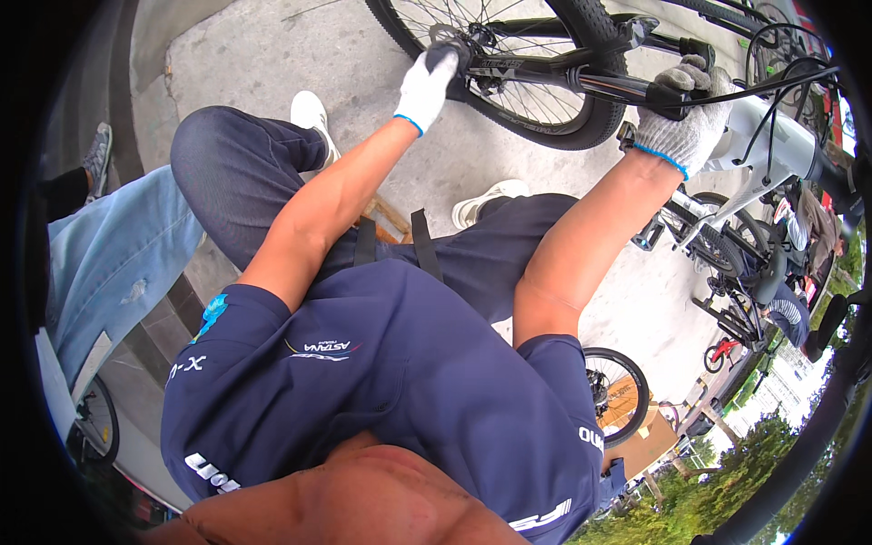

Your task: The person adjusts the handlebar area of a bicycle using a small tool, then wipes the frame and wheels of a white bicycle with a cloth. The person also rotates the front wheel and inspects the drivetrain while handling the bike in a workshop setting.

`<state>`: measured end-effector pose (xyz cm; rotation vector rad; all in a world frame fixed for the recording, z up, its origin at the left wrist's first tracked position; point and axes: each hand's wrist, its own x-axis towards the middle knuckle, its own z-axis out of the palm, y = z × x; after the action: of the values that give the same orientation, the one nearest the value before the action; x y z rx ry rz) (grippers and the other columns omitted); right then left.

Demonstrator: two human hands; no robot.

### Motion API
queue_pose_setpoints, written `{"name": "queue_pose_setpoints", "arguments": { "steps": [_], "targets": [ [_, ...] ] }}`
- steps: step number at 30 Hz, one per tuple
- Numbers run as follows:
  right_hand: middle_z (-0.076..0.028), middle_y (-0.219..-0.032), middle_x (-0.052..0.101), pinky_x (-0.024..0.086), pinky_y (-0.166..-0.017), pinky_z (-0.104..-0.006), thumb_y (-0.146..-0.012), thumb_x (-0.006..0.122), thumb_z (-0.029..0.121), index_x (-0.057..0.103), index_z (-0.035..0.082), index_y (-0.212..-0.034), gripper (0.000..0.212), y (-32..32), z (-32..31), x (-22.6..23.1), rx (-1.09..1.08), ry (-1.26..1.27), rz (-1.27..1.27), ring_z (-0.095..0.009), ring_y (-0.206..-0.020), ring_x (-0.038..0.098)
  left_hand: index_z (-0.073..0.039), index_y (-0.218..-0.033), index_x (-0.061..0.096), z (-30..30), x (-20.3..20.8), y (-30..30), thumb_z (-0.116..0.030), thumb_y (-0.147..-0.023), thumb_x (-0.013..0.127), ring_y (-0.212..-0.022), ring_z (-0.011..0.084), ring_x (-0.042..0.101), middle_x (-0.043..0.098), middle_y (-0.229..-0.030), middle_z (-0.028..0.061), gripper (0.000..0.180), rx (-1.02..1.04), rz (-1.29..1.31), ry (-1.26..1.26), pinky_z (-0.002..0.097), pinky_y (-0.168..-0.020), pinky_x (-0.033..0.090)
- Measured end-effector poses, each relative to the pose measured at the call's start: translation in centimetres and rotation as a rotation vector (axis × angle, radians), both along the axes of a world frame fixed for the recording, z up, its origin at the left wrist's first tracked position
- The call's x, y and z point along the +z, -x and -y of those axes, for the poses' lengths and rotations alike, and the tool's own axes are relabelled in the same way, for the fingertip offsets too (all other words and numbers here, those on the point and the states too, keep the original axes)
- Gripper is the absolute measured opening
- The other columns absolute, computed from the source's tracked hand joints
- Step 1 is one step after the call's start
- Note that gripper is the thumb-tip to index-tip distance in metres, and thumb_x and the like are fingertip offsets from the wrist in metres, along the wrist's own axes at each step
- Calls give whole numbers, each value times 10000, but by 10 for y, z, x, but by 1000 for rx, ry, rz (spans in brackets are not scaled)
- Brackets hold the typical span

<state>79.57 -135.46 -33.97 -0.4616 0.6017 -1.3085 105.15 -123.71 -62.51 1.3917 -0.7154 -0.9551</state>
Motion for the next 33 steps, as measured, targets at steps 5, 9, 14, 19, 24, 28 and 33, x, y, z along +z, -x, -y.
{"name": "queue_pose_setpoints", "arguments": {
  "steps": [5, 9, 14, 19, 24, 28, 33],
  "targets": [
    [13, -749, 619, 573, -578, -258, -1097, 622, 258, 582, 44, -1005, 236, -5, 0, 1, -64, -42, -38, -128, -593, 586, -79, -1244, 759, 26, -44, 6, -304, -1014, 737, -1219, 442, 655, 700, -1281, 218, 323, 87, 472, 34, 488, -1088, 523],
    [-1, -753, 613, 574, -578, -256, -1089, 628, 229, 567, 81, -945, 215, -8, 2, 2, -91, 17, -91, -134, -608, 586, -71, -1239, 748, 41, -62, -6, -334, -984, 739, -1088, 436, 720, 750, -1106, 231, 366, 110, 372, -302, 523, -995, 569],
    [-22, -728, 592, 571, -583, -280, -1087, 638, 249, 543, -9, -1039, 280, -8, 2, 3, -83, -8, -102, -160, -589, 576, 10, -1176, 736, 32, -65, -16, -239, -997, 744, -827, 274, 781, 778, -1011, 149, 307, 253, -506, -290, 432, -738, 618],
    [-53, -818, 626, 587, -585, -268, -1071, 618, 183, 580, 48, -957, 181, -11, 1, 3, -47, 83, -54, -150, -625, 592, 23, -1292, 688, 12, -41, 8, -310, -958, 819, -1027, 348, 775, 786, -1155, 223, 489, 180, 36, -341, 430, -908, 603],
    [-24, -784, 603, 582, -577, -258, -1075, 633, 193, 574, 59, -932, 205, -21, 0, 6, -66, 102, -131, -145, -611, 586, 29, -1339, 666, -29, -5, 56, -281, -981, 810, -1043, 279, 759, 785, -1164, 172, 495, 199, -169, -278, 401, -949, 591],
    [-28, -760, 575, 564, -575, -269, -1104, 595, 183, 557, 52, -966, 194, -27, 0, 7, -93, 103, -90, -145, -590, 555, -30, -1352, 669, -23, 4, 94, -202, -959, 806, -1199, 354, 698, 718, -1288, 211, 451, 208, -168, -81, 452, -1066, 542],
    [-29, -810, 592, 564, -571, -268, -1092, 601, 203, 571, 57, -922, 226, -27, 10, 3, -65, 139, -36, -143, -628, 584, -97, -1241, 733, -18, -10, 81, -108, -874, 772, -1178, 408, 669, 677, -1262, 172, 370, 104, 461, 79, 489, -1046, 552]
  ]
}}
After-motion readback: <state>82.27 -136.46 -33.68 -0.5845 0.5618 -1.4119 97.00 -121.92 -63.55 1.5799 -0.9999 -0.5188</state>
